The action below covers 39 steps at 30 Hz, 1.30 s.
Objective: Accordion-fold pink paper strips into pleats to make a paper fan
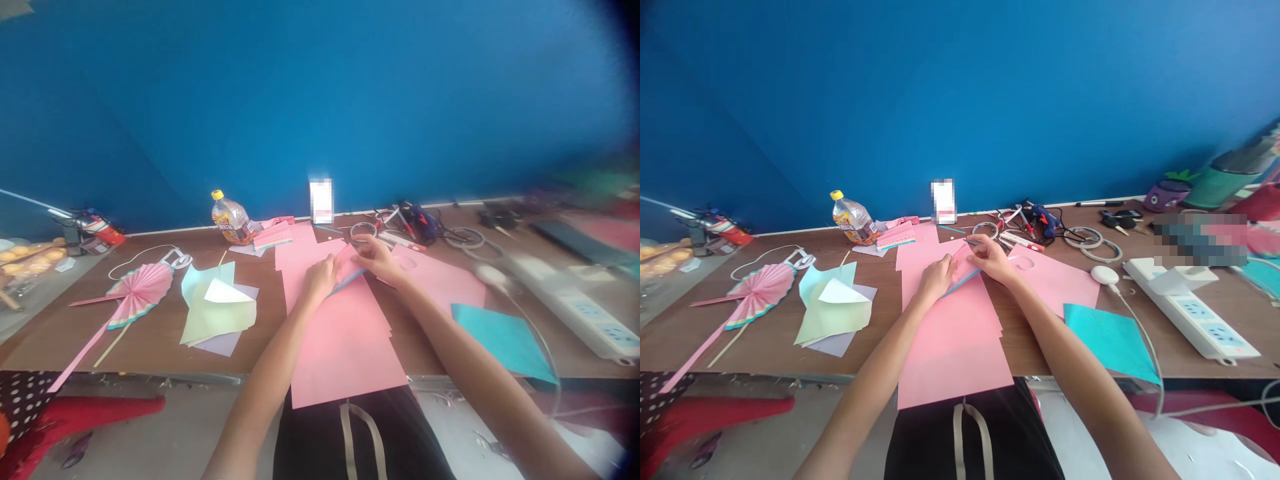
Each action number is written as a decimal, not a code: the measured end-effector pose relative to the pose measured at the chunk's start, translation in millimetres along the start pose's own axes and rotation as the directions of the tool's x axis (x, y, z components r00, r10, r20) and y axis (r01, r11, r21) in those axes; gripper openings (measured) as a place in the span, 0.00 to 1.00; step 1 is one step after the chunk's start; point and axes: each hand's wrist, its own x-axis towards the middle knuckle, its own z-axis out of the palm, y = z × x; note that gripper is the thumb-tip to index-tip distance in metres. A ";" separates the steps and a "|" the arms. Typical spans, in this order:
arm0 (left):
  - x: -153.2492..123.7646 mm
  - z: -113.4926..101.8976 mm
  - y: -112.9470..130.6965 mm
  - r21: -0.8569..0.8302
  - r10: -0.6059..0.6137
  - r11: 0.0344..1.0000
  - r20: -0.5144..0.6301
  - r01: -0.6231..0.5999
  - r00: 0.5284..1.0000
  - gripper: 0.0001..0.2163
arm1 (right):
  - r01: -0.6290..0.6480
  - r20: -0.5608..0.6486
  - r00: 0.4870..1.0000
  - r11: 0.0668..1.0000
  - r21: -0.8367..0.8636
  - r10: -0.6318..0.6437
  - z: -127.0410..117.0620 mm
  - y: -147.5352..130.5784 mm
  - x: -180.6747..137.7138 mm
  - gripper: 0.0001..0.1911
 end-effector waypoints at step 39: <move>-1.1 0.0 -3.3 -0.234 0.076 0.970 0.018 -0.069 0.997 0.15 | 0.004 -0.055 0.998 1.000 -0.021 -0.005 -2.4 6.8 2.0 0.11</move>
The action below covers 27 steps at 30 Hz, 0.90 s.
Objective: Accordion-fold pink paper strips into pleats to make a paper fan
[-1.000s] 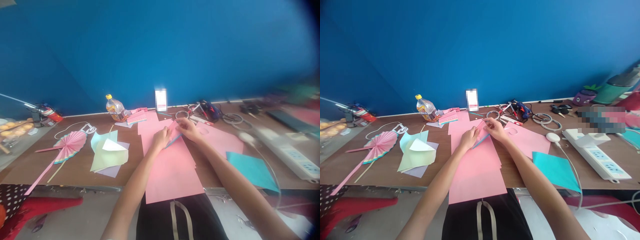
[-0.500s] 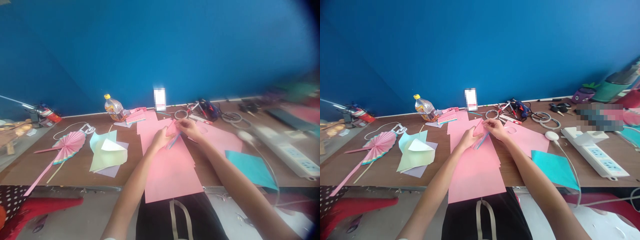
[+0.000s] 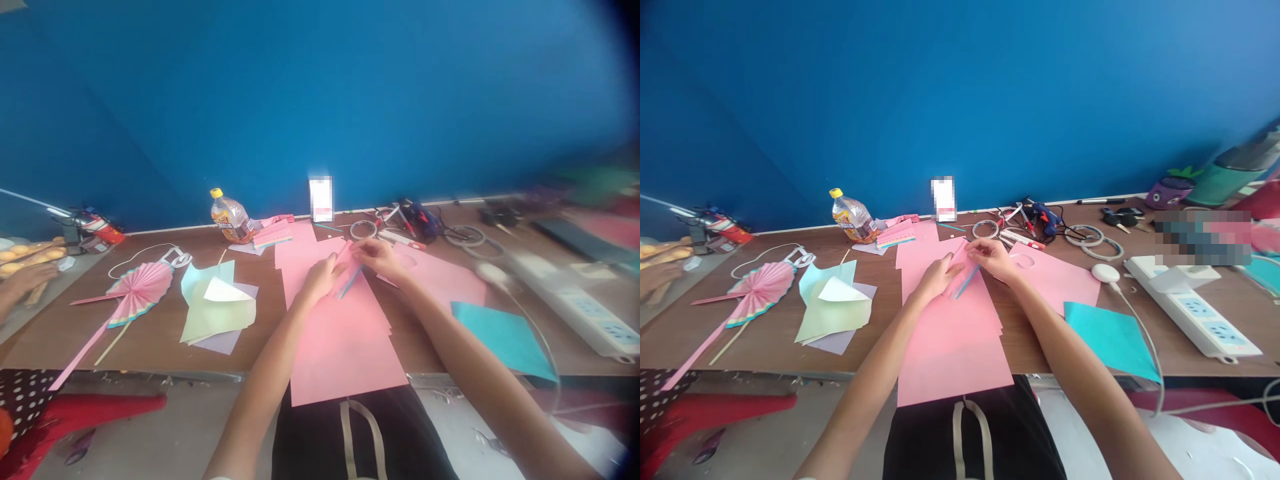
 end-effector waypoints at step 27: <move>6.5 9.4 -6.8 -0.477 0.065 0.876 -0.025 -0.069 0.998 0.10 | 0.032 0.036 0.999 0.993 -0.112 -0.028 -5.8 5.0 2.0 0.10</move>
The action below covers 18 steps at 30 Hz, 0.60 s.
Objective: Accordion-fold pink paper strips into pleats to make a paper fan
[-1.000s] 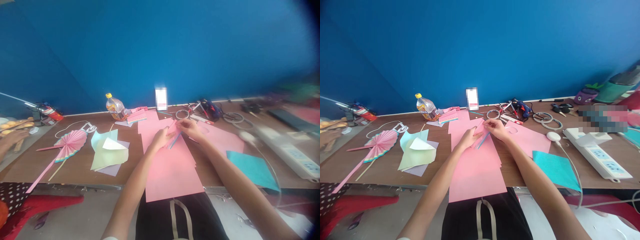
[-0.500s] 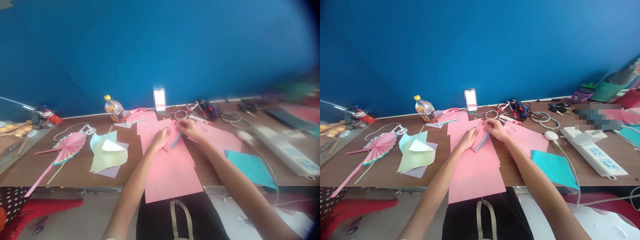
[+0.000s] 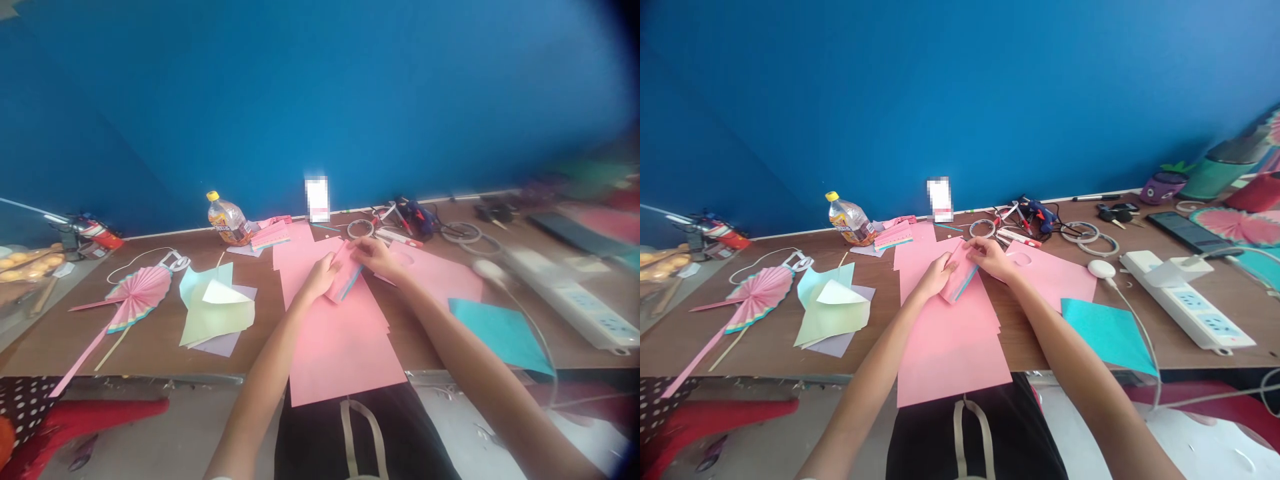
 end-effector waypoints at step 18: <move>-3.3 -8.0 3.4 -0.148 0.039 0.989 0.243 -0.002 0.969 0.30 | -0.028 -0.019 0.999 0.999 0.029 0.028 -3.9 12.1 2.0 0.11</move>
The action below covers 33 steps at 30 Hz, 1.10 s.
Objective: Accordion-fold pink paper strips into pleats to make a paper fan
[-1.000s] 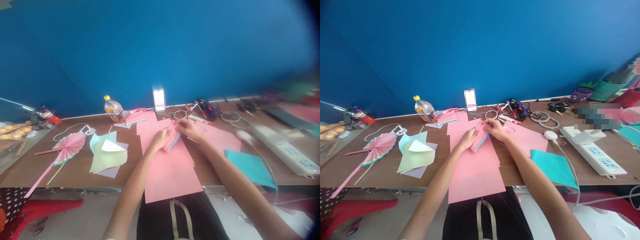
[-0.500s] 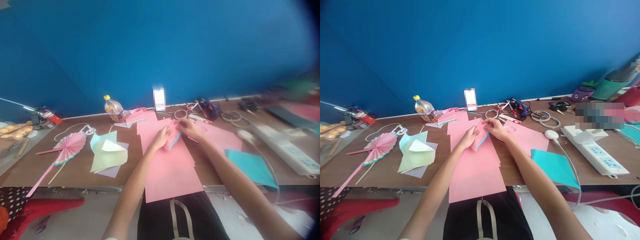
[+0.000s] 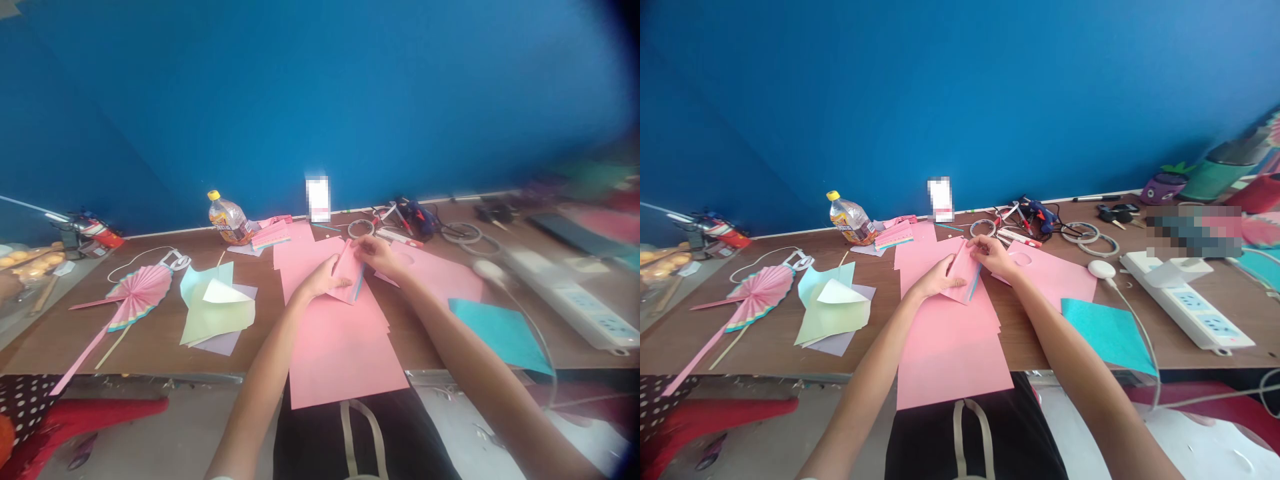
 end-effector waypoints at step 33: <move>4.7 15.1 1.6 -0.064 0.021 0.997 -0.164 -0.032 0.986 0.22 | -0.089 -0.037 0.994 0.965 0.248 0.101 3.0 -28.7 -3.7 0.15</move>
